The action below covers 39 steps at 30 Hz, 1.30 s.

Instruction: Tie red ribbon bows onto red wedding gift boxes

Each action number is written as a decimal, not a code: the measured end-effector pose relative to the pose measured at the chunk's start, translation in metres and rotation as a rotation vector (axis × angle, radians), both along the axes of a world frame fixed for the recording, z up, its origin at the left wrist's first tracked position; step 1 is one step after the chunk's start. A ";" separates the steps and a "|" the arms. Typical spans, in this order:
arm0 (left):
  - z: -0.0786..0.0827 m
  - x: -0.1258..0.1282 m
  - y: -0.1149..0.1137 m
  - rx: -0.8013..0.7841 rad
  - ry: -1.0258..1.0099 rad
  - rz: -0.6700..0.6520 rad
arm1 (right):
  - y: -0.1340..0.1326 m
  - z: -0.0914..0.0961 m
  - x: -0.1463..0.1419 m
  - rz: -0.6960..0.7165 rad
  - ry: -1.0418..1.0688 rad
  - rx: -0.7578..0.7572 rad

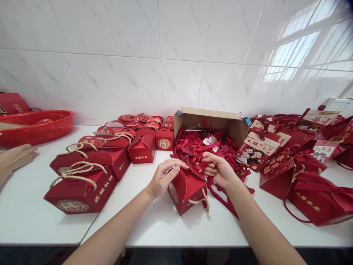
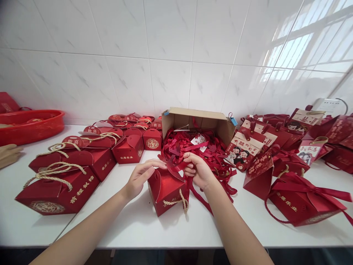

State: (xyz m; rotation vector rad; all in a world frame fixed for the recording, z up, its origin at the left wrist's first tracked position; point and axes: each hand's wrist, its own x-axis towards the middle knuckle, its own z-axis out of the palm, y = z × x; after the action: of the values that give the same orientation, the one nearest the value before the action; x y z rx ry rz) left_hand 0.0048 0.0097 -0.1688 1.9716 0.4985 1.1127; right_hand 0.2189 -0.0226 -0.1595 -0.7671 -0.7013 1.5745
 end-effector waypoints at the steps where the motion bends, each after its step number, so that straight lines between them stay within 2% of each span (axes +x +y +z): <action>1: 0.000 0.000 0.000 -0.001 -0.003 -0.003 | 0.000 0.000 0.000 -0.002 0.000 0.000; 13: -0.002 0.002 0.000 0.012 0.013 0.017 | -0.001 0.000 -0.003 -0.001 -0.025 -0.010; 23: 0.004 0.003 -0.003 -0.010 -0.009 0.019 | -0.001 -0.001 -0.003 -0.010 -0.033 -0.007; 30: 0.008 0.003 -0.001 -0.035 -0.015 -0.035 | 0.000 -0.002 -0.003 -0.015 -0.047 -0.005; 39: 0.010 0.004 -0.001 -0.072 0.031 -0.028 | 0.000 -0.004 -0.002 -0.032 -0.172 0.049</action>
State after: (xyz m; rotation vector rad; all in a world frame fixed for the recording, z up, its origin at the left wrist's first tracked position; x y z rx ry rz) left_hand 0.0083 0.0089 -0.1588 1.9298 0.5193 1.0346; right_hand 0.2164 -0.0227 -0.1636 -0.8802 -0.8453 1.4685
